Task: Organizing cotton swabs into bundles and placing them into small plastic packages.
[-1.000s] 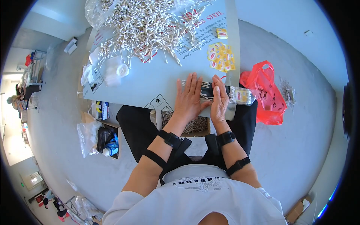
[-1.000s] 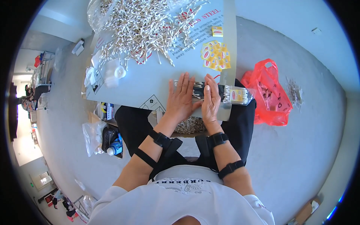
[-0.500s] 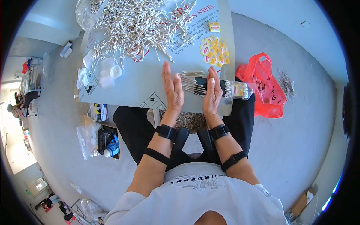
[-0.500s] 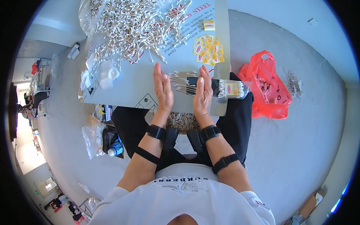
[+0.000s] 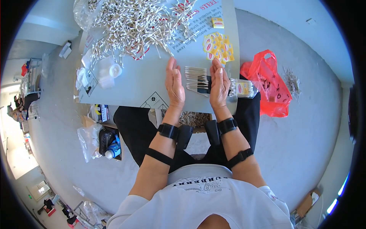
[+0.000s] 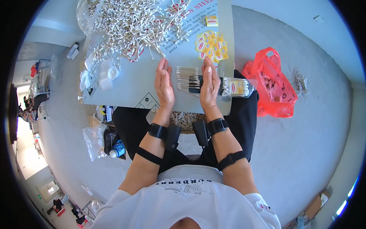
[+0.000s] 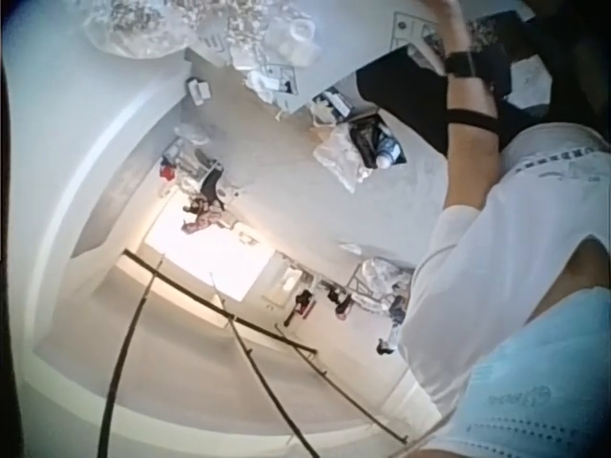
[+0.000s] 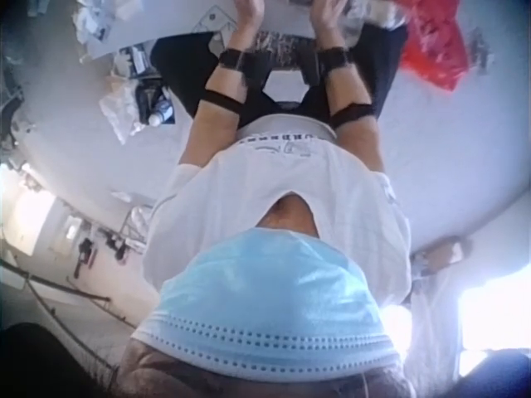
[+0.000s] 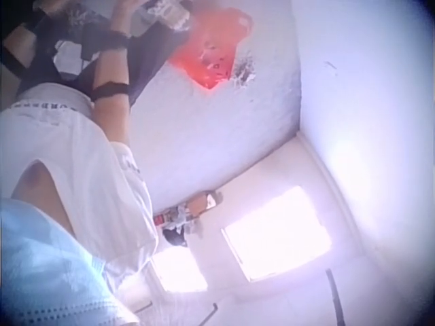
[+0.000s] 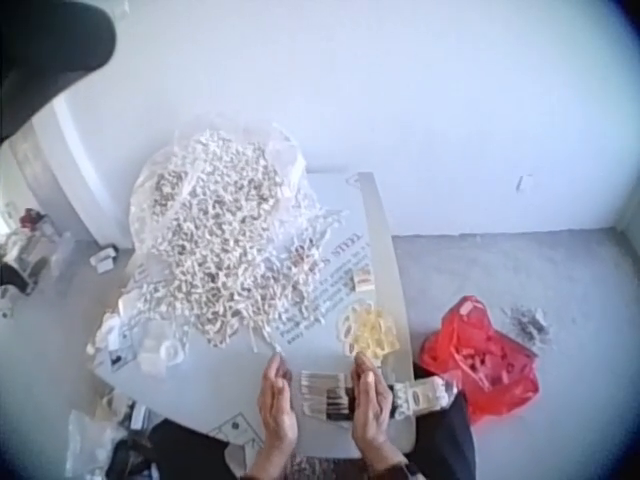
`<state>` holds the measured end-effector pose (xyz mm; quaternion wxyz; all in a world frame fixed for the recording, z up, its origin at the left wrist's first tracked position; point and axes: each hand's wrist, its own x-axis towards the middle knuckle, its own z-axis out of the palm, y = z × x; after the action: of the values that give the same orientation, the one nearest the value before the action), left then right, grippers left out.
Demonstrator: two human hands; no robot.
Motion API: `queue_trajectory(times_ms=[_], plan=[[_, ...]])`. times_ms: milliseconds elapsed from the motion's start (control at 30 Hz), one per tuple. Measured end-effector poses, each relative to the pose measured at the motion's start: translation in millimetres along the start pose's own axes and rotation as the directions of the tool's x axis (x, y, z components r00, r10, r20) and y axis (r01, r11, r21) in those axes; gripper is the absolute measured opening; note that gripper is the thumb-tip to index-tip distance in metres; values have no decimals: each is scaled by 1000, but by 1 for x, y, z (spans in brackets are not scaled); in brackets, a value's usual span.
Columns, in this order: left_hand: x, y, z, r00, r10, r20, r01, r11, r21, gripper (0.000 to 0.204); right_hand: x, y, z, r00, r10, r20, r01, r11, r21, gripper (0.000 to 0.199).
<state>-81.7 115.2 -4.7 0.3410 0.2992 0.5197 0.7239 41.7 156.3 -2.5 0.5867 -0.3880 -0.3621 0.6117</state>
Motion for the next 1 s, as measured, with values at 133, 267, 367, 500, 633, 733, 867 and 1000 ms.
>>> queue_trajectory(times_ms=[133,267,367,500,633,733,867,1000], plan=[[15,16,3,953,57,298,-170,913,372,44,8,-7,-8,999,33,10,-33,999,-35,46],[19,25,-8,783,137,606,-579,517,631,27,6,-16,-27,997,12,83,13,953,-304,21],[13,21,-10,805,159,572,-568,489,662,15,0,-29,-35,966,-7,258,178,742,-646,11],[10,13,-14,803,182,568,-576,481,660,16,-4,-34,-28,906,-6,423,383,439,-813,14],[8,12,-13,821,164,547,-551,479,683,15,-1,-33,-28,883,-17,469,445,348,-825,12],[8,12,-14,815,174,553,-561,476,677,15,1,-37,-26,915,79,396,313,482,-819,9],[10,11,-15,845,188,500,-511,555,656,18,3,-32,-30,917,-70,393,370,518,-772,9],[9,11,-15,846,192,497,-516,527,675,19,2,-32,-29,915,-57,400,378,474,-796,11]])
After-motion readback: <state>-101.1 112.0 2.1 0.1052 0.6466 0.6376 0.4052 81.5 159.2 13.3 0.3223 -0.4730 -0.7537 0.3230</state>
